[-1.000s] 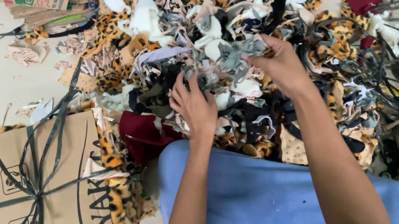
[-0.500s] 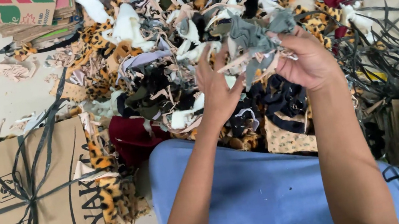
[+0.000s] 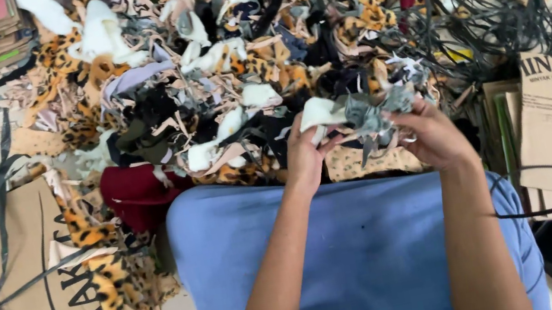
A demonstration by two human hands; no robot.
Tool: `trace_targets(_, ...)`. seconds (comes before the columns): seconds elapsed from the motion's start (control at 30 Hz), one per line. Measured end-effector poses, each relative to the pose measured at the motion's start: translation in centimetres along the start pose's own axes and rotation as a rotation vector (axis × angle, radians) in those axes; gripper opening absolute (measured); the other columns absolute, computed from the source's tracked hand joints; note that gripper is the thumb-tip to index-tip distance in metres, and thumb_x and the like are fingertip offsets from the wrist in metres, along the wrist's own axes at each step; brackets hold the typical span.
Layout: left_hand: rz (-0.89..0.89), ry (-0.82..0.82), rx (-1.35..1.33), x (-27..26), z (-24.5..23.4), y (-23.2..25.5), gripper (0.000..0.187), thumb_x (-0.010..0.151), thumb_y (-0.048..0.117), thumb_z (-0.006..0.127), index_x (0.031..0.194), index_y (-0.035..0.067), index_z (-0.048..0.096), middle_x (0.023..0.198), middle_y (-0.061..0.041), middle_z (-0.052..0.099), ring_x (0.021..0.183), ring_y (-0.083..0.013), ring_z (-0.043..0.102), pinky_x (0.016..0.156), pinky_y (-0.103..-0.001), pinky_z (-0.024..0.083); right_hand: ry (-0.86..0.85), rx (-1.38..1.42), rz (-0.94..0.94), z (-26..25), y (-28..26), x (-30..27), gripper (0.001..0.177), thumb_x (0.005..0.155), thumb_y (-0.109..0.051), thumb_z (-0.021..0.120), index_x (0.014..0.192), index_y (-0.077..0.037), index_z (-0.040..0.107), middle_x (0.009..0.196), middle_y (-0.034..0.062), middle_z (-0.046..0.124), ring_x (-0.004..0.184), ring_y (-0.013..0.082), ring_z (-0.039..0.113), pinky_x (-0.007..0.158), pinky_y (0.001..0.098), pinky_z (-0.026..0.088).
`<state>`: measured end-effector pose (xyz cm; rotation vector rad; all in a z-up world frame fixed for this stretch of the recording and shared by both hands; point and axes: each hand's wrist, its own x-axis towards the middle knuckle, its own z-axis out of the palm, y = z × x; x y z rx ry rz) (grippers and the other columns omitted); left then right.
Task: Sorting through a pile of fabric scraps to collect specific white pieces on a cardboard sheet
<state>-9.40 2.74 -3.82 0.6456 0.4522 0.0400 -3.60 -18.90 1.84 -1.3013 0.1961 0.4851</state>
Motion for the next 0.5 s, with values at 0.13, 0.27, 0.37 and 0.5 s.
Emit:
trace_targets(0.13, 0.019, 0.112, 0.135, 0.2, -1.6, -4.0, 0.038, 0.097, -0.001, 0.044, 0.134, 0.008, 0.053, 0.13, -0.021, 0.051, 0.106, -0.0352, 0.061, 0.096, -0.051, 0.061, 0.015, -0.1, -0.083, 0.9, -0.1, -2.2, 0.037, 0.089, 0.002, 0.072, 0.126, -0.004, 0.067, 0.098, 0.0062, 0.069, 0.078, 0.0134, 0.071, 0.068, 0.0291, 0.064)
trace_targets(0.27, 0.046, 0.085, 0.444, -0.5, -2.6, -4.9, 0.046, 0.089, 0.005, 0.059, 0.134, 0.012, 0.05, 0.135, -0.02, 0.049, 0.113, -0.0343, 0.059, 0.091, -0.053, 0.059, 0.069, -0.347, -0.197, -0.9, 1.5, -2.2, 0.054, 0.084, 0.012, 0.065, 0.135, -0.003, 0.061, 0.12, 0.0142, 0.061, 0.103, 0.0224, 0.062, 0.083, 0.0394, 0.059)
trace_targets(0.37, 0.051, 0.013, 0.615, -3.6, 0.6, -2.3, 0.06, 0.087, 0.031, 0.073, 0.136, 0.014, 0.043, 0.148, -0.023, 0.036, 0.132, -0.0455, 0.04, 0.099, -0.065, 0.044, 0.113, -0.492, -0.285, 0.3, -0.5, -4.1, 0.055, 0.085, 0.017, 0.061, 0.134, -0.007, 0.064, 0.12, 0.0162, 0.062, 0.109, 0.0312, 0.065, 0.088, 0.0437, 0.058)
trace_targets(0.5, 0.186, 0.091, 0.777, -4.4, 1.8, -2.0, 0.04, 0.103, 0.046, 0.063, 0.114, 0.008, 0.057, 0.109, -0.015, 0.058, 0.111, -0.0367, 0.062, 0.094, -0.049, 0.047, 0.268, -0.764, -0.416, -0.4, -0.2, -4.6, 0.032, 0.094, 0.007, 0.07, 0.119, -0.013, 0.074, 0.106, 0.0107, 0.069, 0.103, 0.0286, 0.069, 0.08, 0.0402, 0.06)
